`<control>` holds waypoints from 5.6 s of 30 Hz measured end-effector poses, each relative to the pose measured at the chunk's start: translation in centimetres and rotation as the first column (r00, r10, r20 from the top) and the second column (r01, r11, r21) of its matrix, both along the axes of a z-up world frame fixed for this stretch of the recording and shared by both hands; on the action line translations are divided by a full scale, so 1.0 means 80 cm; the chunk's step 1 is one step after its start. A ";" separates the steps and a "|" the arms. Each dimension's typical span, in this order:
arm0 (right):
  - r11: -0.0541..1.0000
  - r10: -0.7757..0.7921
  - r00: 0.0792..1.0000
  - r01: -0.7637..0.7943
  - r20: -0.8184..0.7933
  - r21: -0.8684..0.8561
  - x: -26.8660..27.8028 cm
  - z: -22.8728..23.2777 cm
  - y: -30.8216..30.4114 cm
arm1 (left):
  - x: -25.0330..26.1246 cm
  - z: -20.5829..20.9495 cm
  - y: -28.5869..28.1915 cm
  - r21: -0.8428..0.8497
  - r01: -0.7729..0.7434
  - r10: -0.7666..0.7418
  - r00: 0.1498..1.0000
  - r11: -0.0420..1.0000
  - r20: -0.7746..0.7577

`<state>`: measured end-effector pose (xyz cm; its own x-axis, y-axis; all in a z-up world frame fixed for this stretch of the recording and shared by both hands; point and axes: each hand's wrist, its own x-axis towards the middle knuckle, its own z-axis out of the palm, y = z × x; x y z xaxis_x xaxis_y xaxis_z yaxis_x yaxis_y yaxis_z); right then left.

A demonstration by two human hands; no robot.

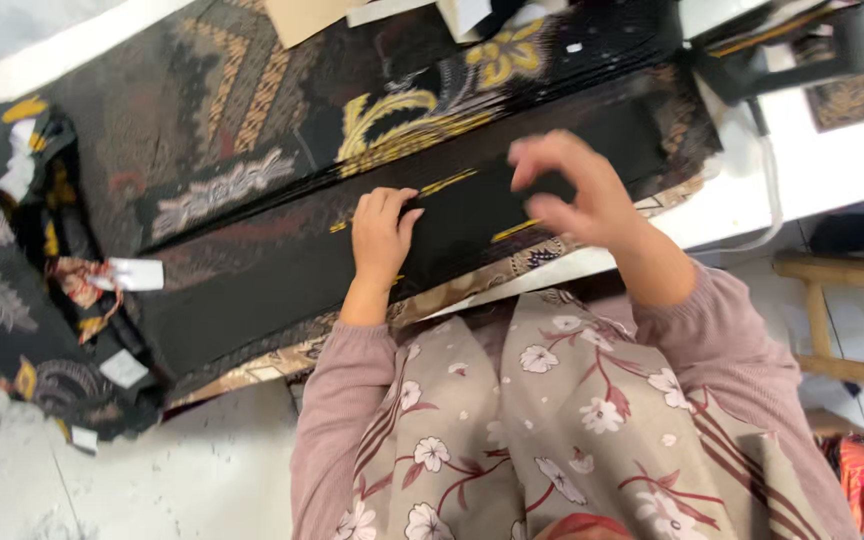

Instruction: The person irons a long piece of black patterned fabric on a table. They repeatedly smooth the fabric with their hands and pass a steam iron over it, adjusting the fabric's position between passes.

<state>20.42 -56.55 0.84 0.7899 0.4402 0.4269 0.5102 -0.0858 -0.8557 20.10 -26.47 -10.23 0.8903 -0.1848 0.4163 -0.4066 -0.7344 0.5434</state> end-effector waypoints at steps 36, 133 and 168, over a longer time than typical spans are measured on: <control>0.530 0.101 0.902 0.308 0.420 -0.790 0.095 -0.172 -0.031 | -0.075 -0.004 0.205 0.417 -0.230 0.259 0.966 0.879 -0.013; 0.493 -0.358 0.689 0.712 0.630 -0.499 0.036 -0.144 -0.163 | 0.074 -0.083 -0.304 0.926 0.098 -0.112 0.992 0.366 -0.061; 0.321 -0.061 0.714 0.675 0.697 -0.664 0.116 -0.076 -0.212 | 0.027 -0.059 -0.261 0.829 0.095 -0.183 0.983 0.552 0.009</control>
<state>29.71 -73.52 -5.27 0.7832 0.4967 0.3739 0.4634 -0.8674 0.1815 22.26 -47.32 -14.93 0.7922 -0.6038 0.0882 -0.5548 -0.7728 -0.3082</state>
